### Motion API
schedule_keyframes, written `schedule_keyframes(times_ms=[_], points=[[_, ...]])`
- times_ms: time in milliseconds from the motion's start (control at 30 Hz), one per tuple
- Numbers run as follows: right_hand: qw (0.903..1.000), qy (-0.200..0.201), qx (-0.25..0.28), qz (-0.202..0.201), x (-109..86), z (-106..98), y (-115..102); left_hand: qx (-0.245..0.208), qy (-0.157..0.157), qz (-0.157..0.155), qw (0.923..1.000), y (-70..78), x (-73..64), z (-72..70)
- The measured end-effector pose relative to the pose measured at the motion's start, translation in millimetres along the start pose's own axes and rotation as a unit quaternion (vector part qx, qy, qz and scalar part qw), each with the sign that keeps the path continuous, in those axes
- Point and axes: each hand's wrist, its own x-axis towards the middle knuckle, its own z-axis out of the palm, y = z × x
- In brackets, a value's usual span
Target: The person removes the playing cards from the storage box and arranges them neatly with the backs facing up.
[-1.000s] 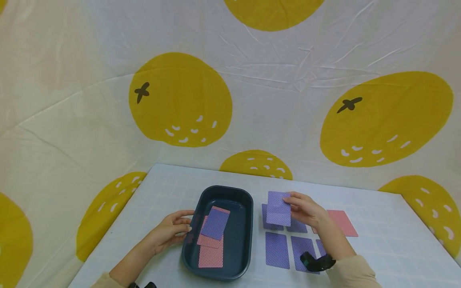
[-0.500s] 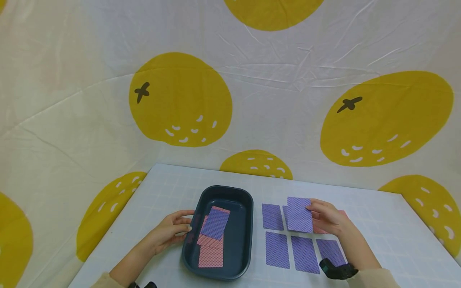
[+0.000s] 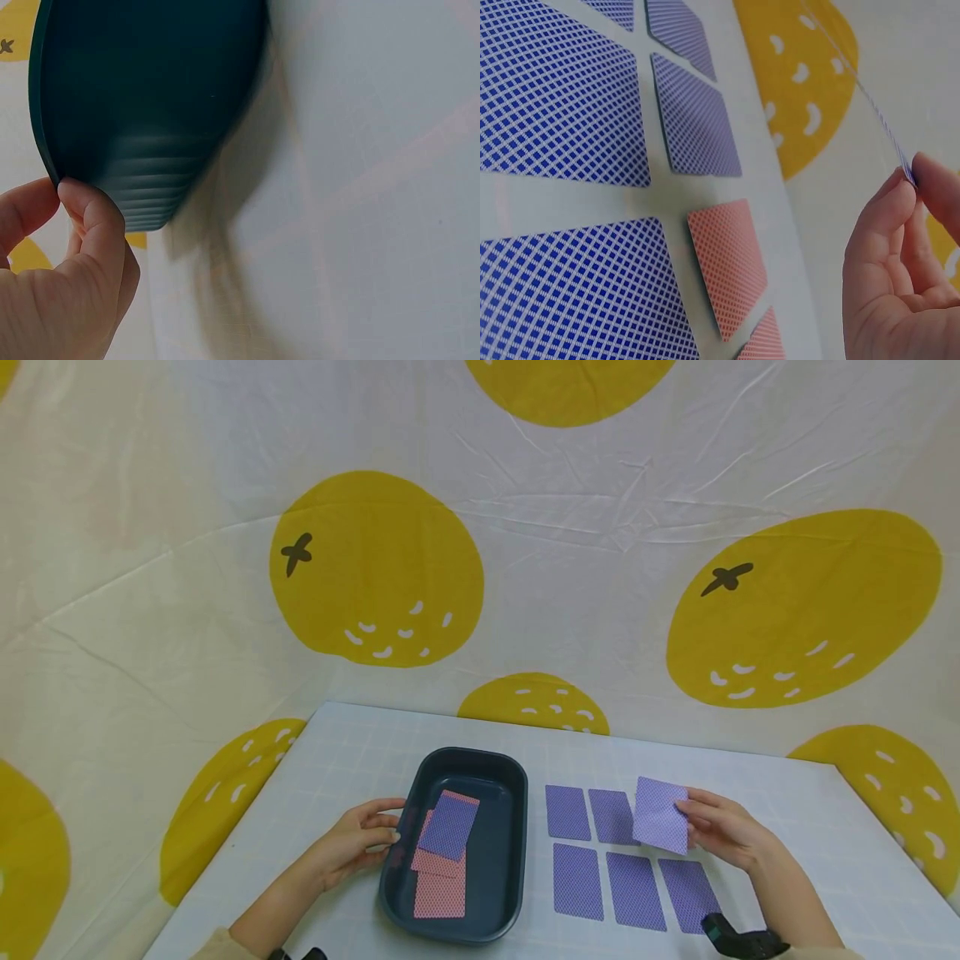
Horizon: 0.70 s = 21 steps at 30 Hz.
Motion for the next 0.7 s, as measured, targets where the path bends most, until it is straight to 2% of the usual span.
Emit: schedule_keyframes(times_ms=[267,433,600,700], points=[[0.9985,0.055,0.005,0.006,-9.8,-18,4,0.002,0.002,-0.001,1.0,-1.0,-0.3,0.4],[0.9949,0.096,0.018,0.025,-15.2,-27,8,0.004,0.006,-0.003,1.0,-1.7,0.4,0.7],[0.9937,0.097,0.033,0.044,-23.1,-41,13,0.001,0.005,-0.006,1.0,-1.7,1.1,1.8],[0.9888,0.132,0.032,0.062,-27.6,-49,15,-0.001,0.003,-0.005,1.0,-1.6,0.9,2.2]])
